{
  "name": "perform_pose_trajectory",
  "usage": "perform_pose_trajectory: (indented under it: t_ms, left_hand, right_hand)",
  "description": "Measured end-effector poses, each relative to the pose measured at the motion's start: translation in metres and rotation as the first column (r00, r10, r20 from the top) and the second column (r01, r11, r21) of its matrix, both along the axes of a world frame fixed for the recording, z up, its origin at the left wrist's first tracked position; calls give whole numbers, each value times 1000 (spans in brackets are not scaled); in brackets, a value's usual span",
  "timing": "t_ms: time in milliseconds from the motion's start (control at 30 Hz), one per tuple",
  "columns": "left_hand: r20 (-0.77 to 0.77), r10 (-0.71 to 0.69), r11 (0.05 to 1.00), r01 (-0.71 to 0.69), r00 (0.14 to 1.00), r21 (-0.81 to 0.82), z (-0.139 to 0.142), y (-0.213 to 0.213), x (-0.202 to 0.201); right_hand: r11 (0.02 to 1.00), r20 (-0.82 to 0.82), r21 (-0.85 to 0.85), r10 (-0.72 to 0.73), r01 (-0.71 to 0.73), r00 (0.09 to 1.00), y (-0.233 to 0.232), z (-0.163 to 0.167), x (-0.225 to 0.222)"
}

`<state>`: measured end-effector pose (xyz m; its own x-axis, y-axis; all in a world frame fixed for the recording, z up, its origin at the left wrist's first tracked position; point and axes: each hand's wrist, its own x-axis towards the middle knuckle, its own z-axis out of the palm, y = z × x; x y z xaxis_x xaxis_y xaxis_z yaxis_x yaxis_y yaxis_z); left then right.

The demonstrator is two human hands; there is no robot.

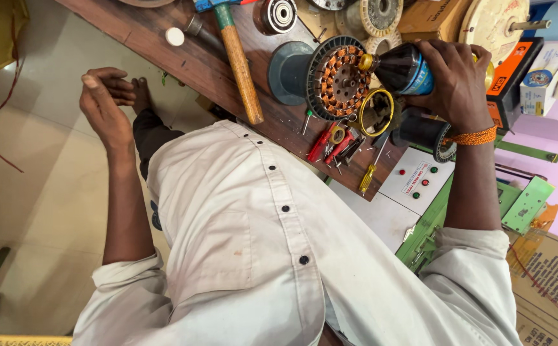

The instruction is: The person pours a liquid from a bottle into the slots of a motor stator, then places a yellow ring into the stator and presses it down with both hands.

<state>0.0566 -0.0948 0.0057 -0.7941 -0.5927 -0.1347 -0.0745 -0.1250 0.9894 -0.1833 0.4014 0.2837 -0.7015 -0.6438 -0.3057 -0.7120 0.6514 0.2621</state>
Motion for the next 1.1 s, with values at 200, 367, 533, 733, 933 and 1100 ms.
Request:
perform_pose_trajectory:
  t_ms: [200, 367, 533, 733, 933, 1100]
  left_hand:
    - [3, -27, 1000, 27, 1000, 1, 0, -2, 1]
    - [11, -8, 1000, 8, 1000, -3, -1, -6, 5]
    - [22, 14, 1000, -15, 1000, 3, -3, -9, 10]
    - [22, 12, 1000, -12, 1000, 7, -2, -7, 9]
    - [12, -21, 1000, 21, 1000, 11, 1, -3, -1]
    - [0, -49, 999, 49, 999, 4, 2, -2, -3]
  right_hand:
    - [998, 14, -8, 69, -69, 997, -21, 1, -5]
    - [994, 25, 5, 111, -111, 994, -32, -2, -14]
    - [997, 23, 14, 79, -79, 997, -26, -3, -20]
    - [999, 30, 51, 6, -8, 1000, -9, -2, -16]
    - [998, 60, 16, -58, 57, 997, 6, -2, -6]
    - [994, 86, 21, -110, 108, 990, 15, -2, 1]
